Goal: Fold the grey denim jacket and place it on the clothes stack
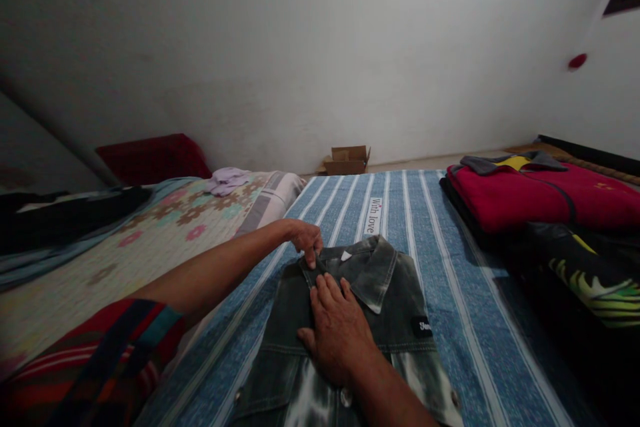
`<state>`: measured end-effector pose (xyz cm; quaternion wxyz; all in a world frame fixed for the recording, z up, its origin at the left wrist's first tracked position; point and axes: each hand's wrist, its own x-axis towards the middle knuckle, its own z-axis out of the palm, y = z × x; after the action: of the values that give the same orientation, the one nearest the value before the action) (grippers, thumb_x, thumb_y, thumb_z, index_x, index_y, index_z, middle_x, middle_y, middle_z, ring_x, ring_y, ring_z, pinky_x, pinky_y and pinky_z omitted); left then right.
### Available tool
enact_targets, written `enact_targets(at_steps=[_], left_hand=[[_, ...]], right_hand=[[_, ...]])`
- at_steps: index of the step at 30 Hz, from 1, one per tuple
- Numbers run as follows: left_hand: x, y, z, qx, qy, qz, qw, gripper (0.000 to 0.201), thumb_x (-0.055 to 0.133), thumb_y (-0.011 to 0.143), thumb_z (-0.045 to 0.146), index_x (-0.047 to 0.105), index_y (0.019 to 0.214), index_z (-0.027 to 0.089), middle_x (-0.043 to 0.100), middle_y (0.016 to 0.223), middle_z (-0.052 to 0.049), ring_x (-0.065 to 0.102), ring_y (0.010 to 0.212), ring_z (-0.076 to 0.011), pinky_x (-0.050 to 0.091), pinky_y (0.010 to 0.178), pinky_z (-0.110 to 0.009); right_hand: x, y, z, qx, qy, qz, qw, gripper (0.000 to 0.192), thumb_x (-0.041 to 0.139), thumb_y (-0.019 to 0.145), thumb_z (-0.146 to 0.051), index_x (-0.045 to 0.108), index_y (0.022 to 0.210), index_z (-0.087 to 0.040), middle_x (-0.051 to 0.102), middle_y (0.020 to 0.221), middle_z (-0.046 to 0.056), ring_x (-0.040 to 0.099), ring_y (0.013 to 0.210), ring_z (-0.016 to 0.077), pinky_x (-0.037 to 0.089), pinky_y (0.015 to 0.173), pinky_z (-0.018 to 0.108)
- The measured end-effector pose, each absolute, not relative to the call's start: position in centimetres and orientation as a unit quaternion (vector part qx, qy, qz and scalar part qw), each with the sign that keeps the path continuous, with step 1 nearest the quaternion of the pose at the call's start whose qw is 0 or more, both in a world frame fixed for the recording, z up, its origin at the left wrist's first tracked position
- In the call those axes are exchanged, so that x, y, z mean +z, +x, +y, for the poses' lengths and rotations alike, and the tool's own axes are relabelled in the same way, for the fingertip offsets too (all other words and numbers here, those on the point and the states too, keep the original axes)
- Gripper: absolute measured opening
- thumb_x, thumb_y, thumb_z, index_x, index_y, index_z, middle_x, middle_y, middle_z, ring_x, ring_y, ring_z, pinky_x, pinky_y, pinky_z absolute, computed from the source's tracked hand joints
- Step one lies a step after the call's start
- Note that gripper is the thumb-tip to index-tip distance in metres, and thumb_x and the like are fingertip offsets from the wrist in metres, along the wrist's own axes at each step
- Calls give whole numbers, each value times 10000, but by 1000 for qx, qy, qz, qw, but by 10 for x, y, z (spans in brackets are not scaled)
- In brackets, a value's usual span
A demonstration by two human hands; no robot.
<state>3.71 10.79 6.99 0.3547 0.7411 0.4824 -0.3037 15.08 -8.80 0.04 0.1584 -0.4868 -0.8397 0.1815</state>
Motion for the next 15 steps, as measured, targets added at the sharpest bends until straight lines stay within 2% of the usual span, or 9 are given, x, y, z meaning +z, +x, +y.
enact_targets(at_steps=[5, 12, 15], left_hand=[[64, 30, 111, -262, 747, 473, 386, 251, 793, 403, 276, 616, 550, 176, 554, 526, 52, 488, 605, -118, 416, 589, -235], [57, 11, 103, -176, 748, 464, 441, 342, 753, 466, 424, 651, 690, 186, 580, 596, 42, 498, 612, -118, 369, 530, -213], [53, 7, 99, -127, 763, 453, 443, 343, 750, 468, 432, 646, 654, 164, 552, 563, 45, 458, 587, -99, 333, 529, -208]], right_hand=[[1, 151, -88, 187, -489, -837, 158, 669, 365, 880, -523, 333, 1396, -100, 179, 1491, 123, 92, 1382, 251, 53, 1116, 450], [4, 152, -89, 190, -489, -836, 161, 658, 384, 878, -517, 348, 1389, -103, 199, 1487, 123, 107, 1379, 256, 69, 1114, 457], [5, 152, -90, 190, -488, -836, 162, 650, 386, 879, -514, 355, 1386, -109, 205, 1486, 121, 112, 1379, 256, 72, 1113, 461]])
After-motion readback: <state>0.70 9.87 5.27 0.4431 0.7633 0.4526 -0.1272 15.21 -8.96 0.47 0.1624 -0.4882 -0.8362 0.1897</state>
